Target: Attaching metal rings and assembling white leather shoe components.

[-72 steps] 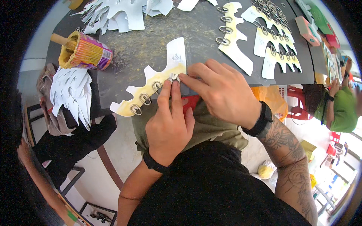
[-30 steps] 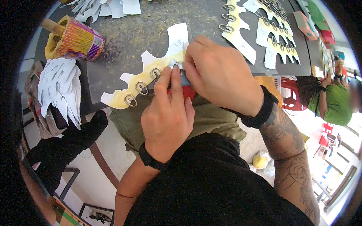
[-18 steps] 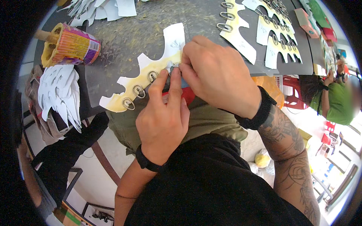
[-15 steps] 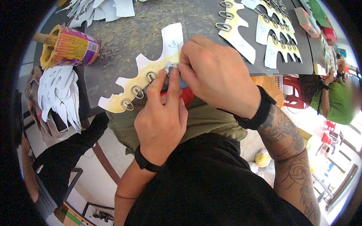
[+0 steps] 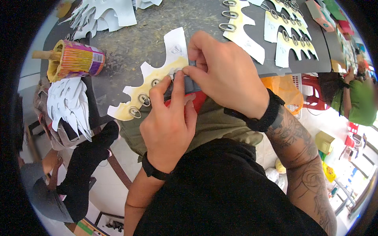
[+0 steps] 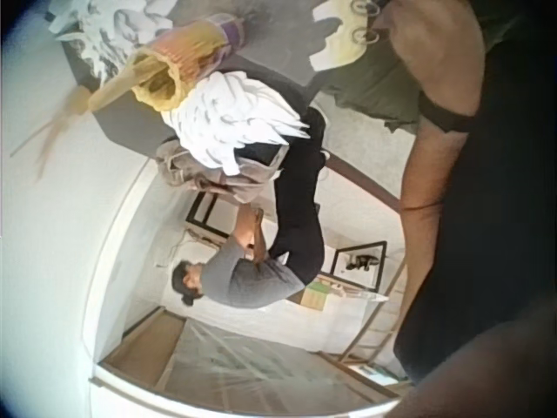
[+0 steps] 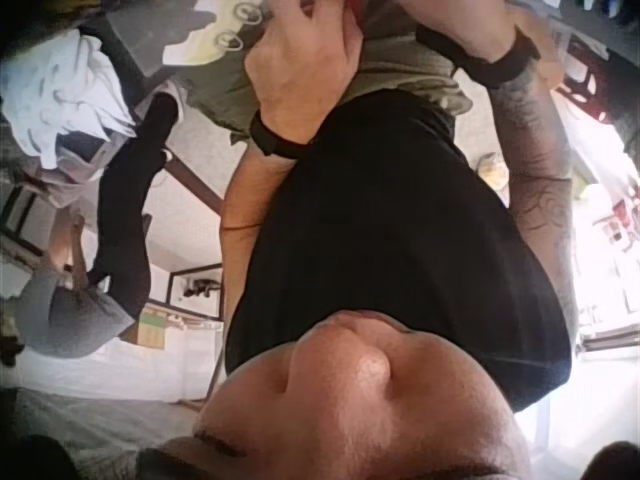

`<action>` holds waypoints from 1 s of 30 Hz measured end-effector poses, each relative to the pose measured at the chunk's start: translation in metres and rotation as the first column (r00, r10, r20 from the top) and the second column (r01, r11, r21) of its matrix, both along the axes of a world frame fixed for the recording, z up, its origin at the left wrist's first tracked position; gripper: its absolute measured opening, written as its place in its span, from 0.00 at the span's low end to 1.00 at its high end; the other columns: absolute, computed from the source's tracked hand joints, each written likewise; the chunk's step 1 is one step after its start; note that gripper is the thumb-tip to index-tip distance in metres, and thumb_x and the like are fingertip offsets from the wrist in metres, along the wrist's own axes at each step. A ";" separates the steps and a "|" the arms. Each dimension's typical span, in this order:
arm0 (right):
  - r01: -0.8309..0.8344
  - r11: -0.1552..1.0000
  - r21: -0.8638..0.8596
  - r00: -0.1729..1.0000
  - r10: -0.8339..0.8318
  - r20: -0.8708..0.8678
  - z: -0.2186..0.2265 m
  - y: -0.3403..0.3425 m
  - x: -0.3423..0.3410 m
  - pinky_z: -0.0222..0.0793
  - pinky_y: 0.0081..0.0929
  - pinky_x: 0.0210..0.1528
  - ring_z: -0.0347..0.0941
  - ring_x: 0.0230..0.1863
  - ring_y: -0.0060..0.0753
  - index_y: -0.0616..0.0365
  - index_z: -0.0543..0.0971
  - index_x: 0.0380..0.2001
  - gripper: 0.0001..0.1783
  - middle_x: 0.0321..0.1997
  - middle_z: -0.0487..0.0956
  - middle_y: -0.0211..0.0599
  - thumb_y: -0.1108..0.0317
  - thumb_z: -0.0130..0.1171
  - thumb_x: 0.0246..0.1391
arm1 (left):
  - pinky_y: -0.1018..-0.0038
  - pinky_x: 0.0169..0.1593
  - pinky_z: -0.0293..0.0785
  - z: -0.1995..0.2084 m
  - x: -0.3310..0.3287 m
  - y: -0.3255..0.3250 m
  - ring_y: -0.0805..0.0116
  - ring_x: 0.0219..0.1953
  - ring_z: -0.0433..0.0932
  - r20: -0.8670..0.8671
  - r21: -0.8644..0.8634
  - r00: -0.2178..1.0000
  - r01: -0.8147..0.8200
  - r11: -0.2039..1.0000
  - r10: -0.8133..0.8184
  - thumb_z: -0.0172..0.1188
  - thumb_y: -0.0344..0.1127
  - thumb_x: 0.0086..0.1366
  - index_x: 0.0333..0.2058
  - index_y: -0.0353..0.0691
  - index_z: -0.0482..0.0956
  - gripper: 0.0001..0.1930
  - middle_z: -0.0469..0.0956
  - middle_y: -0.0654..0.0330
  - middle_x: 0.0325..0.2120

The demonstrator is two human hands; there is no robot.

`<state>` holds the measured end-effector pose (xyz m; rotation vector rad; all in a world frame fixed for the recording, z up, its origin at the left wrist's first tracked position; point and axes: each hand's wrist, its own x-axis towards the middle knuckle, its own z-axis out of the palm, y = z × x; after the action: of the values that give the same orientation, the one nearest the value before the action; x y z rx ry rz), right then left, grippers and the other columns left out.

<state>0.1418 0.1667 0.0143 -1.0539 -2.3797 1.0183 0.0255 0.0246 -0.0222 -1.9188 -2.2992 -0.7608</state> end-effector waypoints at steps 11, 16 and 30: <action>-0.293 0.829 0.476 0.929 0.364 -0.063 -0.008 -0.005 0.020 0.69 0.33 0.42 0.79 0.44 0.38 0.56 0.80 0.48 0.21 0.39 0.83 0.29 0.75 0.66 0.47 | 0.76 0.26 0.80 0.007 0.008 0.002 0.67 0.24 0.82 -0.173 -0.087 0.985 -0.024 0.996 0.009 0.66 0.39 0.61 0.57 0.46 0.82 0.24 0.79 0.54 0.54; -0.331 0.780 0.532 0.936 0.342 0.082 -0.009 -0.009 0.024 0.68 0.31 0.41 0.78 0.43 0.34 0.58 0.79 0.52 0.23 0.42 0.84 0.28 0.70 0.62 0.51 | 0.76 0.25 0.80 0.007 0.012 -0.002 0.69 0.22 0.82 -0.205 -0.130 0.979 -0.025 0.991 -0.003 0.66 0.40 0.62 0.57 0.45 0.83 0.23 0.79 0.48 0.57; -0.484 0.751 0.449 0.866 0.336 0.371 0.015 -0.023 0.031 0.69 0.28 0.30 0.78 0.24 0.27 0.59 0.77 0.47 0.16 0.60 0.84 0.41 0.63 0.60 0.57 | 0.74 0.29 0.78 0.028 -0.010 -0.002 0.65 0.27 0.83 -0.080 -0.073 0.986 0.138 0.988 -0.144 0.68 0.36 0.61 0.54 0.31 0.80 0.24 0.81 0.47 0.56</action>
<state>0.1726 0.1441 0.0291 -0.4800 -2.9516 0.2711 0.0156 0.0223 0.0058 -2.1176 -2.1851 -0.6071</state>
